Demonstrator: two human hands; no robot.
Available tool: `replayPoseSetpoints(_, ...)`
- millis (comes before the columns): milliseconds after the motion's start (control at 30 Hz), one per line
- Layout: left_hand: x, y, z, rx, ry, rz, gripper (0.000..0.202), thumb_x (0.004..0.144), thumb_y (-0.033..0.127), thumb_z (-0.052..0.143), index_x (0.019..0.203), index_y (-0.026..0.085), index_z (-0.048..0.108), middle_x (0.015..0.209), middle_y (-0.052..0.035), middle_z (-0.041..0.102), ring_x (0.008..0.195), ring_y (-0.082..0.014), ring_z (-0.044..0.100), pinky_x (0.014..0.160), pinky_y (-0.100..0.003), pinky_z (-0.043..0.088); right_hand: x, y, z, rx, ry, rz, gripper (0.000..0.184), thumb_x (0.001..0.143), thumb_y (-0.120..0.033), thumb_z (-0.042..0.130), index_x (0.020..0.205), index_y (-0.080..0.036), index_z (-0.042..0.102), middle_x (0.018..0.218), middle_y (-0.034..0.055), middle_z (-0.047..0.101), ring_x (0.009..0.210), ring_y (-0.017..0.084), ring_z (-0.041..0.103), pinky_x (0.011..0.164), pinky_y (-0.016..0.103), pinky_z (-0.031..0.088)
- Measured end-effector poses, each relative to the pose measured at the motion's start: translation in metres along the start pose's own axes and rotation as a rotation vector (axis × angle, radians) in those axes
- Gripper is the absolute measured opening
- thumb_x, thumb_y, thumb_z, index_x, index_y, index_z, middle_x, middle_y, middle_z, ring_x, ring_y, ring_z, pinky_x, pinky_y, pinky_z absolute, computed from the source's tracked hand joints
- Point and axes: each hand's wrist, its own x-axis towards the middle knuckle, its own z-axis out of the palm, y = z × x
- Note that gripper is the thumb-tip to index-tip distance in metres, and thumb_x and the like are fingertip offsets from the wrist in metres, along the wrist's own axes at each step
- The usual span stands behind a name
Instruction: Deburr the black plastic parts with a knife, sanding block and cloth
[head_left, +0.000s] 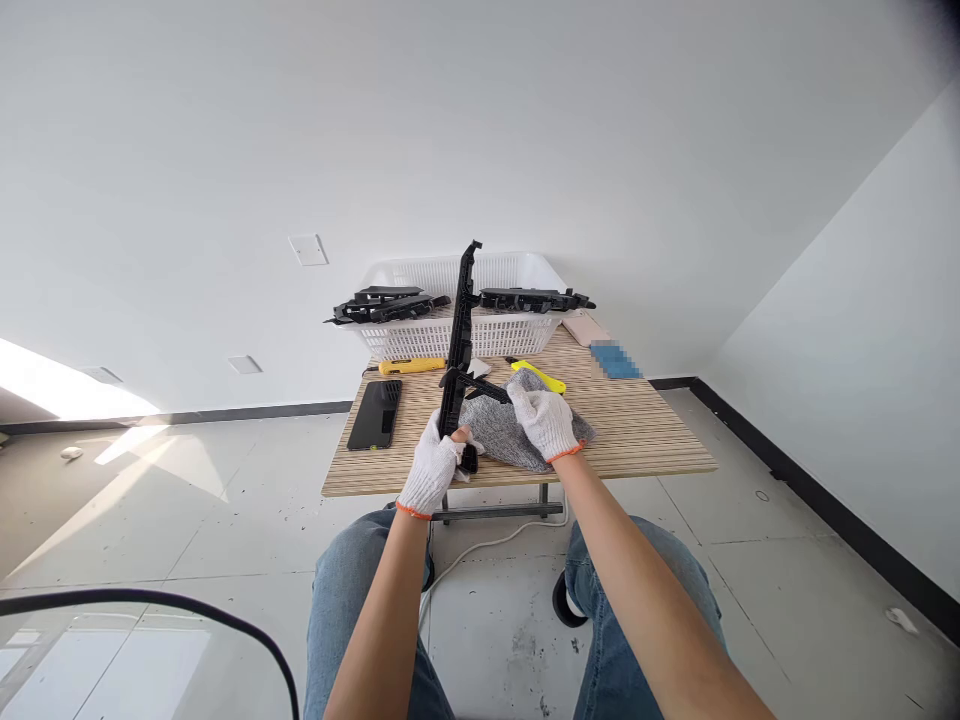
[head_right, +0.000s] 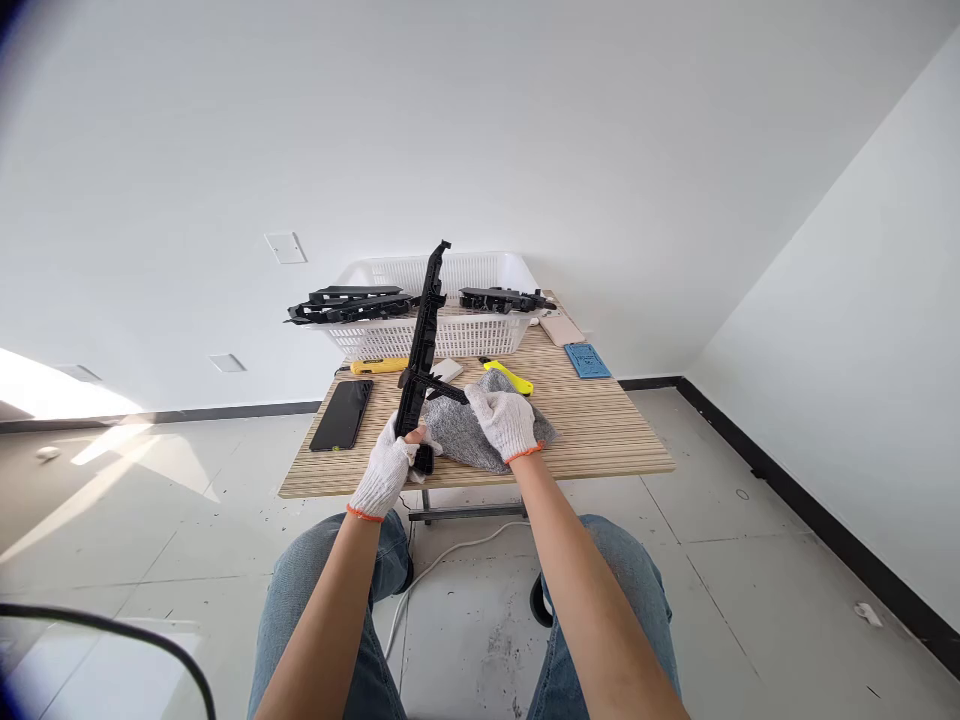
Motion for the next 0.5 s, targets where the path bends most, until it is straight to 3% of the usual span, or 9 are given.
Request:
replayPoseSetpoints(133, -0.0015, 0.0031, 0.0010, 0.014, 0.003, -0.012, 0.055, 0.072, 0.053, 0.072, 0.111, 0.021, 0.053, 0.065, 0.0012, 0.071, 0.042, -0.0126, 0.056, 0.034, -0.021, 0.048, 0.0001, 0.0011, 0.0019, 0.039, 0.025, -0.008, 0.069, 0.105, -0.054, 0.037, 0.046, -0.022, 0.052, 0.054, 0.0058, 0.062, 0.059, 0.019, 0.064, 0.056, 0.028, 0.035)
replayPoseSetpoints(400, -0.0001, -0.0013, 0.0007, 0.024, 0.008, -0.002, 0.051, 0.073, 0.053, 0.071, 0.107, 0.021, 0.053, 0.067, 0.0006, 0.071, 0.048, -0.0141, 0.062, 0.035, -0.021, 0.049, 0.0003, 0.0027, 0.0033, 0.110, 0.026, -0.015, 0.067, 0.105, -0.053, 0.039, 0.048, -0.022, 0.056, 0.057, 0.0057, 0.066, 0.063, 0.019, 0.067, 0.060, 0.029, 0.037)
replayPoseSetpoints(500, -0.0008, -0.0008, 0.0002, 0.022, 0.012, -0.005, 0.060, 0.076, 0.050, 0.070, 0.123, 0.020, 0.050, 0.071, 0.0003, 0.072, 0.050, -0.0148, 0.065, 0.037, -0.020, 0.049, 0.0000, 0.0022, 0.0020, 0.142, 0.011, -0.030, 0.068, 0.106, -0.052, 0.038, 0.048, -0.022, 0.056, 0.057, 0.0046, 0.067, 0.063, 0.017, 0.068, 0.064, 0.027, 0.040)
